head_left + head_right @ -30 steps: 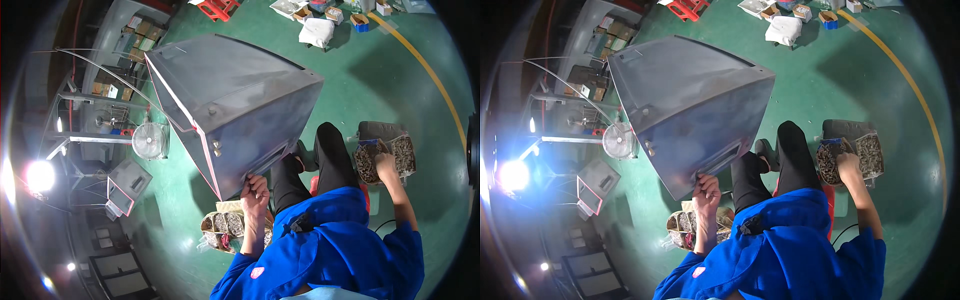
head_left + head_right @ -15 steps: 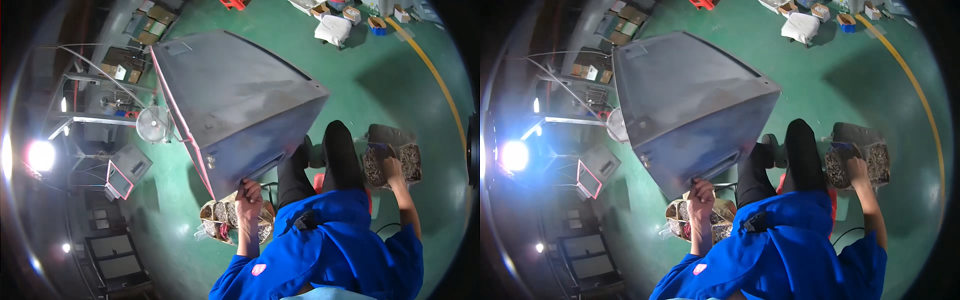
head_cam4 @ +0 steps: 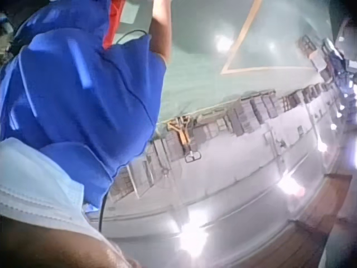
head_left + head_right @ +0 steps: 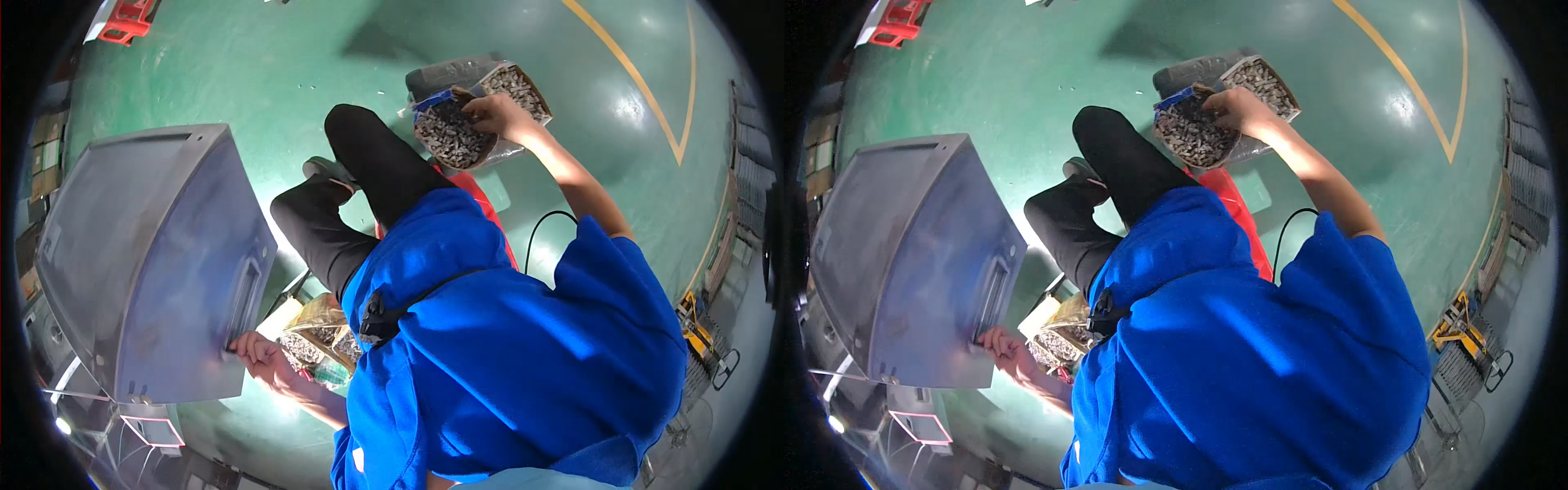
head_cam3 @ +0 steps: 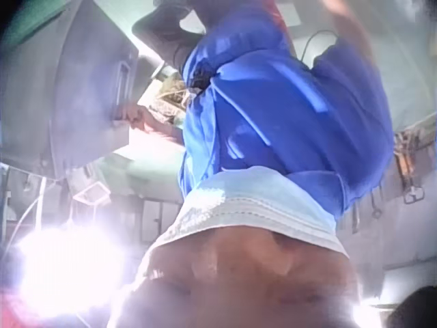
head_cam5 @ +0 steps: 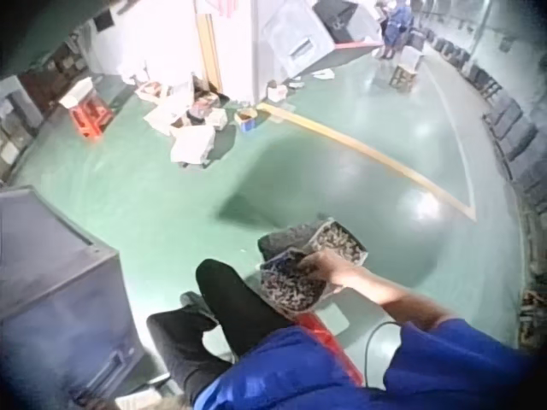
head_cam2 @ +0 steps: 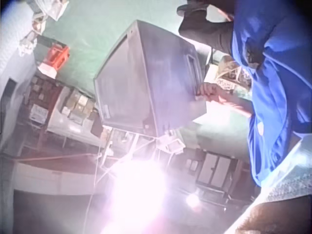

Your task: The worker is picking small metal pins from a waist-mounted box and inserting them into the pre-drilled holes of a grey metal cabinet frame.

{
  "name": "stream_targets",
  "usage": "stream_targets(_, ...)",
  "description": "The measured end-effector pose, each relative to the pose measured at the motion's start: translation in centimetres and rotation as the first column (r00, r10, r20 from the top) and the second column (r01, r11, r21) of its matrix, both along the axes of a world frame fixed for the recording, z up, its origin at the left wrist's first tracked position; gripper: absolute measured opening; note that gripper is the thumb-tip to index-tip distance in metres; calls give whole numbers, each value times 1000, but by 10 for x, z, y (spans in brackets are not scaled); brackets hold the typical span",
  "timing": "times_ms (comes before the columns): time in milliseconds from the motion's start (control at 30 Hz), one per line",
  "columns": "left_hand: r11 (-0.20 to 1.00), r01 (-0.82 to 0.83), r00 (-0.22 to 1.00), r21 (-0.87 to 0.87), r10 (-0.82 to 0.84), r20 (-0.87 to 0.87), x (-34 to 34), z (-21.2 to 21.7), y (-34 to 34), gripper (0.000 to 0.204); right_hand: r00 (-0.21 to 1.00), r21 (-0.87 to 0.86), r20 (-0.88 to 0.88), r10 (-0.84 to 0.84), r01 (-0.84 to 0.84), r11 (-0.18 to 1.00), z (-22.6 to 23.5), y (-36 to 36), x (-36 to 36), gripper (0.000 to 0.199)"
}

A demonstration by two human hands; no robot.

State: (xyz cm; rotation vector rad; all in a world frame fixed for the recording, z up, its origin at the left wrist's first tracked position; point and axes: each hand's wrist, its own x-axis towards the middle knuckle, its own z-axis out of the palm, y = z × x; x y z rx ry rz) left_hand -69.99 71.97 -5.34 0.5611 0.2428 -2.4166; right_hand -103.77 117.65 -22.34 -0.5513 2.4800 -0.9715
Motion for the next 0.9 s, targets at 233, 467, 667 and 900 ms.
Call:
stream_targets(233,1000,12,1000,-12,-12,-12,9,-4,-2,7,959,347,-197,-203,262,900,-6,50,-26,26)
stream_targets(467,998,23,998,-65,-19,62,11,-1,-9,9,977,342,-166,-131,182,922,-5,48,-24,35)
stream_targets(667,995,78,995,-67,-82,-59,9,-4,-8,12,950,372,-308,54,68,926,-13,56,-32,20)
stream_targets(900,996,46,997,-78,-50,-54,14,-10,-12,17,942,334,-322,-96,207,920,-4,52,-32,13)
